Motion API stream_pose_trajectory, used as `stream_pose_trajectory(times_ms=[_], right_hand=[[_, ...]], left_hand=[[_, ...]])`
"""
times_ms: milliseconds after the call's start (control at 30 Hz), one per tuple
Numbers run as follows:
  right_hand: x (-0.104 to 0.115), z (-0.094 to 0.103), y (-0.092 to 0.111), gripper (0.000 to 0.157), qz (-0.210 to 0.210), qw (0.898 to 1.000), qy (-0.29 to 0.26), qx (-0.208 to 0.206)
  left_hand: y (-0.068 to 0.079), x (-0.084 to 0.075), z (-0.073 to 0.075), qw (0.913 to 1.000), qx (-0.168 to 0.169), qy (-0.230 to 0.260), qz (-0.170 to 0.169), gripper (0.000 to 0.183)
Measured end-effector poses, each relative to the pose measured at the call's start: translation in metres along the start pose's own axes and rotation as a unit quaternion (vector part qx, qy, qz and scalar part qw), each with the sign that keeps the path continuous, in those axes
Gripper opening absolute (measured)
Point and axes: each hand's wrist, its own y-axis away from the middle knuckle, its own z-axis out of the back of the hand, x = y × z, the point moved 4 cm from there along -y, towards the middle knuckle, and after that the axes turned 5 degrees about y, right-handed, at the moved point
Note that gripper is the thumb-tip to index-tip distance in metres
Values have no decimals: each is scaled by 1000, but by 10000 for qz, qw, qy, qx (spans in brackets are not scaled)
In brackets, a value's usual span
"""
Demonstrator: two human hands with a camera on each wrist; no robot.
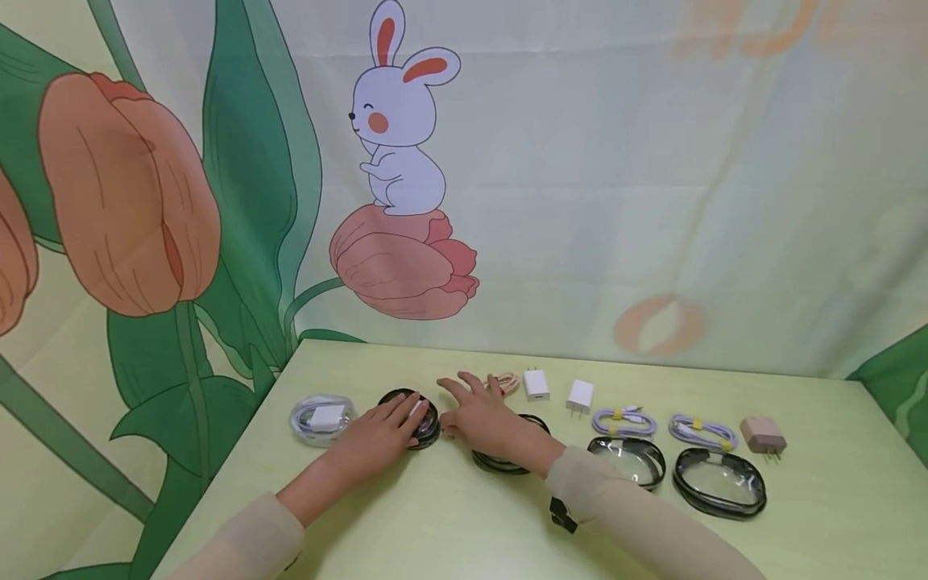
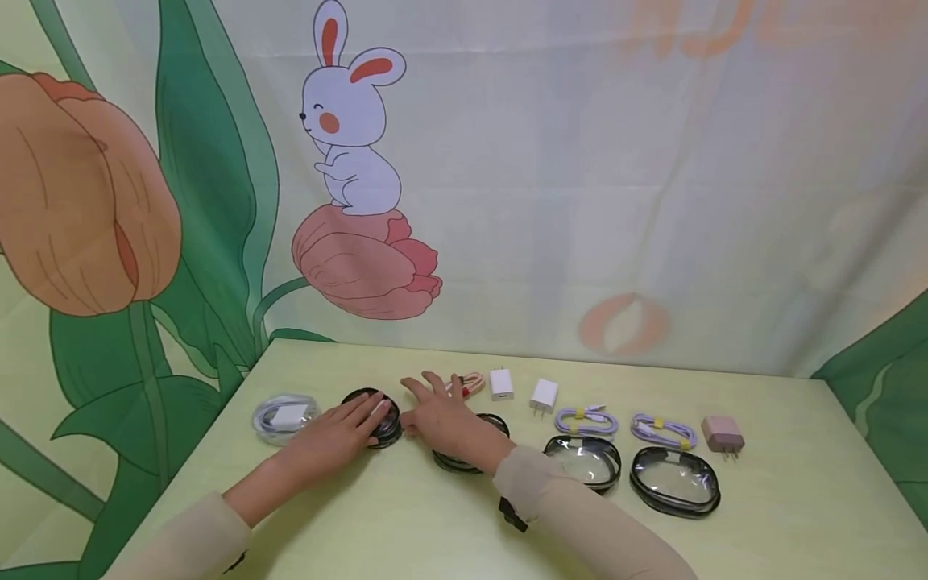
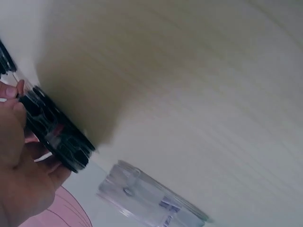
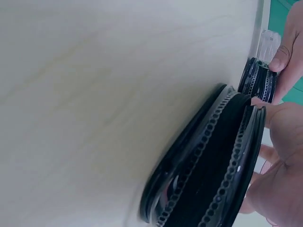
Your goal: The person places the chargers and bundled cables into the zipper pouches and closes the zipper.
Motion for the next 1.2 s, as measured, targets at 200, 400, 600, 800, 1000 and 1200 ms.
stream_pose_trajectory(times_ms=[200,400,600,800,1000,1200], right_hand=[[3,-1,0,14,139,9999,-23,2],[0,-5,-7,14,-187,9997,177,42],[-7,-9,-22,17,-663,9975,127,221],[-11,-8,-20,16,-853,9957,-143,326],[-6,-2,-11,19,-506,9983,-180,241],[1,2,-9,18,-437,9988,-206,124]], left_hand=[[-7,-6,1,9994,-129,-7,322,52],[-8,-1,2,9981,-121,86,600,58],[-1,7,-2,9994,-197,270,100,61],[1,8,-6,9981,-75,530,-303,52],[-3,9,2,9988,-100,392,-287,51],[-5,10,2,9989,-7,402,-251,52]])
